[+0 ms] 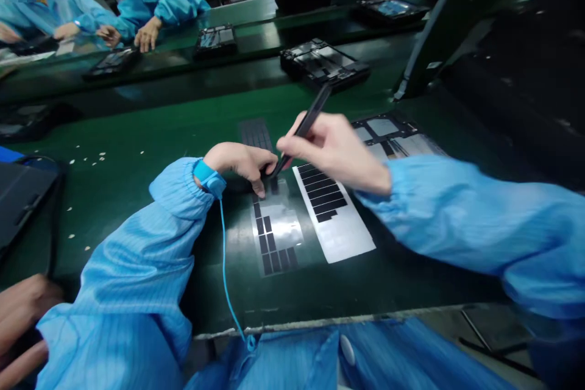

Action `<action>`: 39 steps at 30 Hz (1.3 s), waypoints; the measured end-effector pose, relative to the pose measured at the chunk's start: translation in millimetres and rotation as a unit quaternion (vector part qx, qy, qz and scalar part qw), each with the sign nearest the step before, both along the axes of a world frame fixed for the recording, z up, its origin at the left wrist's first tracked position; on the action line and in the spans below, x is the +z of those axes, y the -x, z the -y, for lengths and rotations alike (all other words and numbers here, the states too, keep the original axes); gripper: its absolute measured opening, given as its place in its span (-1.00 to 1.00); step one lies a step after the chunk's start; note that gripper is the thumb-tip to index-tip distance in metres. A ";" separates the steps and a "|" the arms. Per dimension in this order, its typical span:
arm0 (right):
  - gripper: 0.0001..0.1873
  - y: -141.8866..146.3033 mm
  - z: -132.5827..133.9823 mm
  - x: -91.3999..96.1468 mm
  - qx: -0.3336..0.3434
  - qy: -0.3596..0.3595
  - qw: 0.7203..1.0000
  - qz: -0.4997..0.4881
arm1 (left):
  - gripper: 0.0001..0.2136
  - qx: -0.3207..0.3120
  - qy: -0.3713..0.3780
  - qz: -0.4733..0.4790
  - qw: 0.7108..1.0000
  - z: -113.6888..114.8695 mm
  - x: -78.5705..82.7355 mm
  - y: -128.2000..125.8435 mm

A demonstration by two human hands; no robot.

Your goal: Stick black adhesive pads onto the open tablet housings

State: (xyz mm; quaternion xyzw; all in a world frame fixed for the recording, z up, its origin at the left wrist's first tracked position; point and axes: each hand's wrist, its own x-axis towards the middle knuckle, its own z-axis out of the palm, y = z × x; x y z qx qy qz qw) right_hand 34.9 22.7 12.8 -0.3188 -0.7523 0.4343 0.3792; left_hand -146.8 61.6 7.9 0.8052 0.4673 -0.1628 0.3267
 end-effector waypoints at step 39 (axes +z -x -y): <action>-0.79 -92.2 -8.2 -33.7 -0.128 0.087 0.981 0.115 | -0.86 -0.186 -0.330 0.358 0.853 68.5 -53.6 -95.5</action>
